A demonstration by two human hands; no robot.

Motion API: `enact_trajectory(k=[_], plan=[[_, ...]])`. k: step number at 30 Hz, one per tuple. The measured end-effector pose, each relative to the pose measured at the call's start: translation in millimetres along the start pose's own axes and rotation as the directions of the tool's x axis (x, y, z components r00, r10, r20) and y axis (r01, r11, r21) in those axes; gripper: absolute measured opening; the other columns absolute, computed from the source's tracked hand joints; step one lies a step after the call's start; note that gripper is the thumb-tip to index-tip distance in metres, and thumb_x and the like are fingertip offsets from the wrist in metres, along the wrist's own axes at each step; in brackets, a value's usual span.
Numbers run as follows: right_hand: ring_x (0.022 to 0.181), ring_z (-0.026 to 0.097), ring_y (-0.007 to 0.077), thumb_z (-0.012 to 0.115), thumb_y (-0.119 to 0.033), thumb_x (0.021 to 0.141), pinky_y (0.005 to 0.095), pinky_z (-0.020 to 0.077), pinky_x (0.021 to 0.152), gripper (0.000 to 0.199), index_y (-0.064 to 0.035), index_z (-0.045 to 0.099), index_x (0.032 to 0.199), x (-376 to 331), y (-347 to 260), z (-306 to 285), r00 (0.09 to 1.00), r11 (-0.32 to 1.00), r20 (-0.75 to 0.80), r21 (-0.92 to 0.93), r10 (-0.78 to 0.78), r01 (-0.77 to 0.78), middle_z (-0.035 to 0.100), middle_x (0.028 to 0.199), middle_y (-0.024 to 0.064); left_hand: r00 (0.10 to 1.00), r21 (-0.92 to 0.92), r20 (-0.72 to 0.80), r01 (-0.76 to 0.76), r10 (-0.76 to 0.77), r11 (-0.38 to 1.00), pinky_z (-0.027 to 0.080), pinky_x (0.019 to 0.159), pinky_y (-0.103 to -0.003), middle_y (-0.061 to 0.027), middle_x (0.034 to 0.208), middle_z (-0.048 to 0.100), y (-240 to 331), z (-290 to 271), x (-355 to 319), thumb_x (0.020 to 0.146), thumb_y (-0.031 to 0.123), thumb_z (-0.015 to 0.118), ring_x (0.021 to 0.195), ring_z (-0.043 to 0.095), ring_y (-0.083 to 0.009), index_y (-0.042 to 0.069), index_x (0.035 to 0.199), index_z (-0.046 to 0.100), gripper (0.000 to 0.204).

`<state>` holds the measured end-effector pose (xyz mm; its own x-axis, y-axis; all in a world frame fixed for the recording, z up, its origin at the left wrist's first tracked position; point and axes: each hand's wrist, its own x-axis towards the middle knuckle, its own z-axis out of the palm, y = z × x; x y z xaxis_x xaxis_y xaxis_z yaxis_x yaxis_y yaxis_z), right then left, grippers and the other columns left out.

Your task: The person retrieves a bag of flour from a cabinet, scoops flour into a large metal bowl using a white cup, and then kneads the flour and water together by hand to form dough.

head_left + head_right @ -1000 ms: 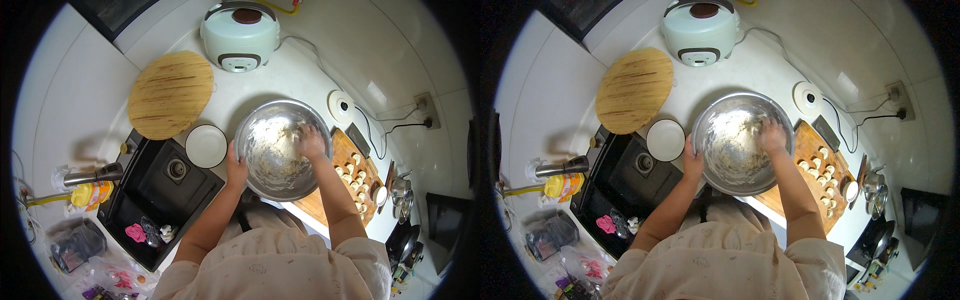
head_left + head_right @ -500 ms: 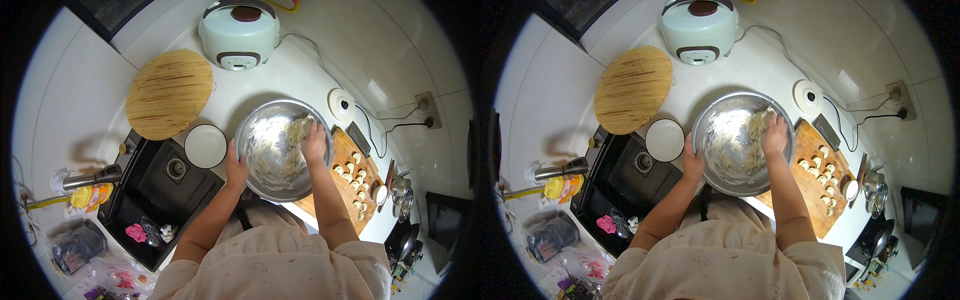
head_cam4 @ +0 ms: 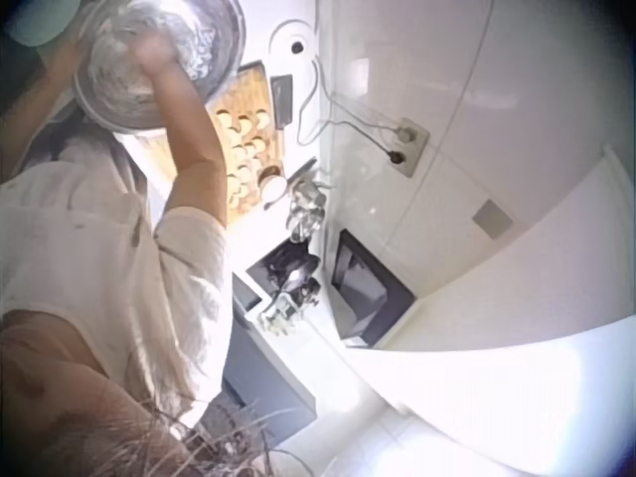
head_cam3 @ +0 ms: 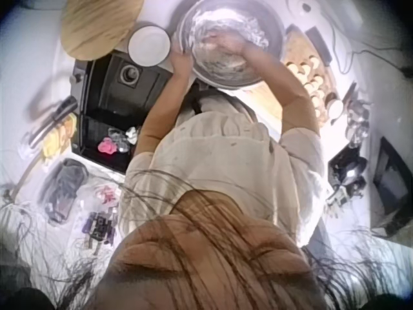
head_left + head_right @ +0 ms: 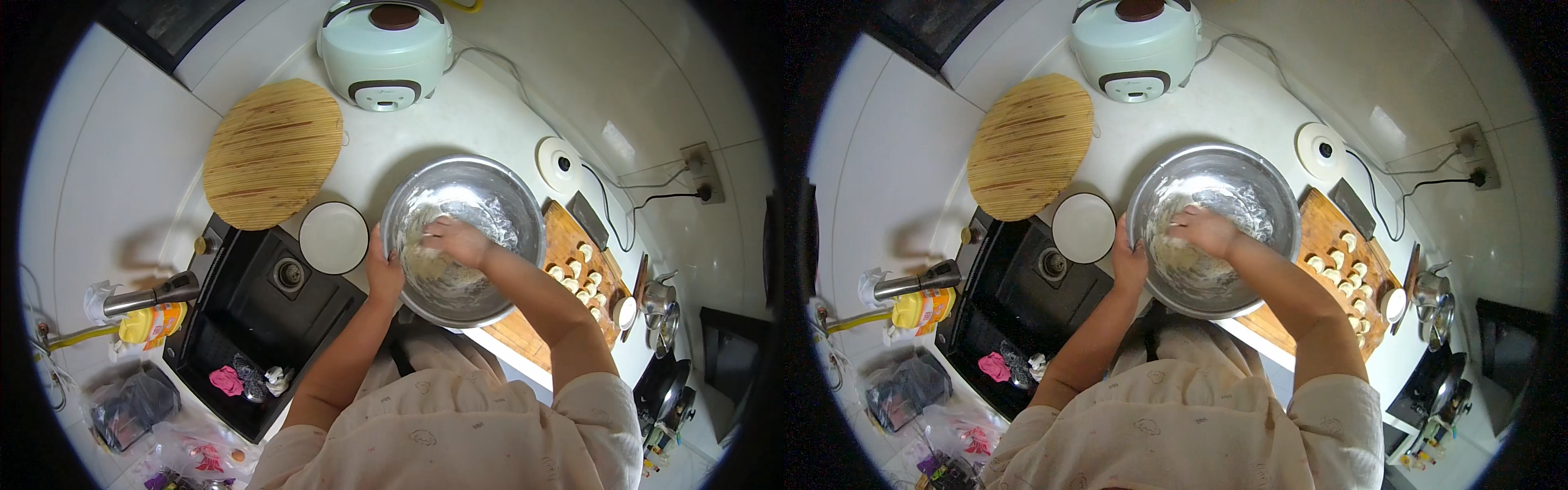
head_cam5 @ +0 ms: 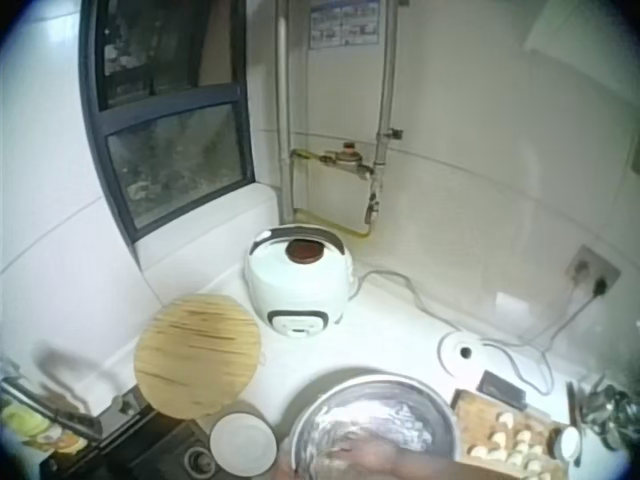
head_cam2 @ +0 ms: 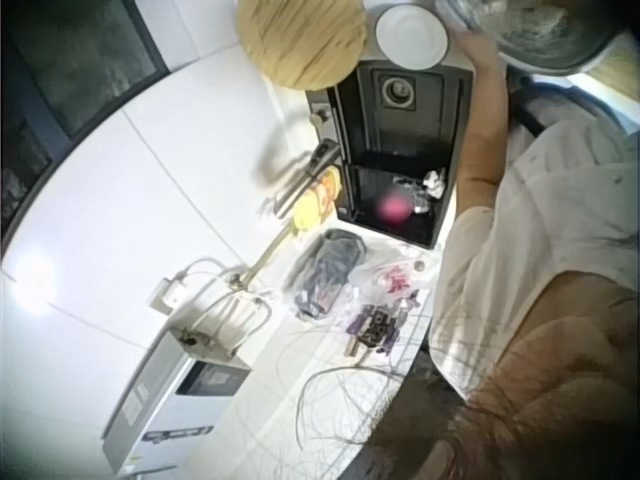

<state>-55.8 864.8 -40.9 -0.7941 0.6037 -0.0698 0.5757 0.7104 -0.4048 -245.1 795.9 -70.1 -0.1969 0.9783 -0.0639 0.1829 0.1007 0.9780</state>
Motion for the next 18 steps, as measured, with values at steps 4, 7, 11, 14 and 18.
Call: enact_trajectory(k=[4, 7, 11, 14, 18], plan=[[0.108, 0.047, 0.0275, 0.053, 0.005, 0.068, 0.0345, 0.0458, 0.086, 0.042, -0.0138, 0.056, 0.105, -49, 17, -20, 0.876, 0.89, -0.229, -0.071, 0.425, -0.451, 0.051, 0.115, 0.0083, 1.0, 0.043, -0.016, 0.01, -0.01, 0.999, 0.035, 0.093, -0.03, -0.0179, 0.12, 0.048, 12, 1, -3, 0.073, -0.015, 0.044, 0.111, 0.048, -0.0271, 0.002, 0.13, 0.034, 0.06], [0.109, 0.048, 0.0297, 0.046, -0.004, 0.079, 0.0357, 0.0449, 0.088, 0.034, -0.0121, 0.051, 0.112, -67, 19, -43, 0.773, 0.746, -0.015, -0.251, 0.634, -0.617, 0.047, 0.12, 0.0134, 0.999, 0.034, -0.02, 0.034, -0.033, 0.999, 0.035, 0.094, -0.03, -0.0172, 0.12, 0.048, 18, 3, -6, 0.074, -0.015, 0.044, 0.111, 0.048, -0.0271, 0.002, 0.129, 0.036, 0.059], [0.107, 0.05, 0.0327, 0.046, -0.006, 0.08, 0.0391, 0.0456, 0.087, 0.039, -0.0086, 0.043, 0.119, -74, 1, -14, 0.567, 0.558, 0.062, -0.297, 0.821, -0.775, 0.043, 0.122, 0.02, 0.996, 0.05, -0.084, 0.034, -0.029, 0.998, 0.035, 0.094, -0.03, -0.0163, 0.119, 0.049, 21, 7, -10, 0.074, -0.015, 0.043, 0.11, 0.049, -0.0265, 0.003, 0.128, 0.038, 0.058], [0.104, 0.052, 0.0367, 0.047, -0.009, 0.08, 0.0426, 0.0471, 0.084, 0.042, -0.0074, 0.039, 0.121, -75, -25, 2, 0.474, 0.504, 0.202, -0.136, 0.857, -0.853, 0.039, 0.125, 0.0236, 0.996, 0.014, -0.088, 0.034, -0.033, 0.999, 0.035, 0.093, -0.03, -0.0158, 0.119, 0.05, 17, 9, -9, 0.074, -0.015, 0.043, 0.11, 0.049, -0.0258, 0.004, 0.128, 0.038, 0.058], [0.099, 0.054, 0.0401, 0.049, -0.01, 0.079, 0.0433, 0.0501, 0.079, 0.044, -0.009, 0.039, 0.122, -65, -49, 24, 0.635, 0.623, 0.113, 0.121, 0.765, -0.773, 0.038, 0.126, 0.0254, 0.996, -0.006, -0.076, 0.049, -0.05, 0.999, 0.035, 0.093, -0.029, -0.0157, 0.119, 0.05, 21, 8, -10, 0.074, -0.016, 0.042, 0.109, 0.05, -0.0253, 0.005, 0.129, 0.038, 0.059]])
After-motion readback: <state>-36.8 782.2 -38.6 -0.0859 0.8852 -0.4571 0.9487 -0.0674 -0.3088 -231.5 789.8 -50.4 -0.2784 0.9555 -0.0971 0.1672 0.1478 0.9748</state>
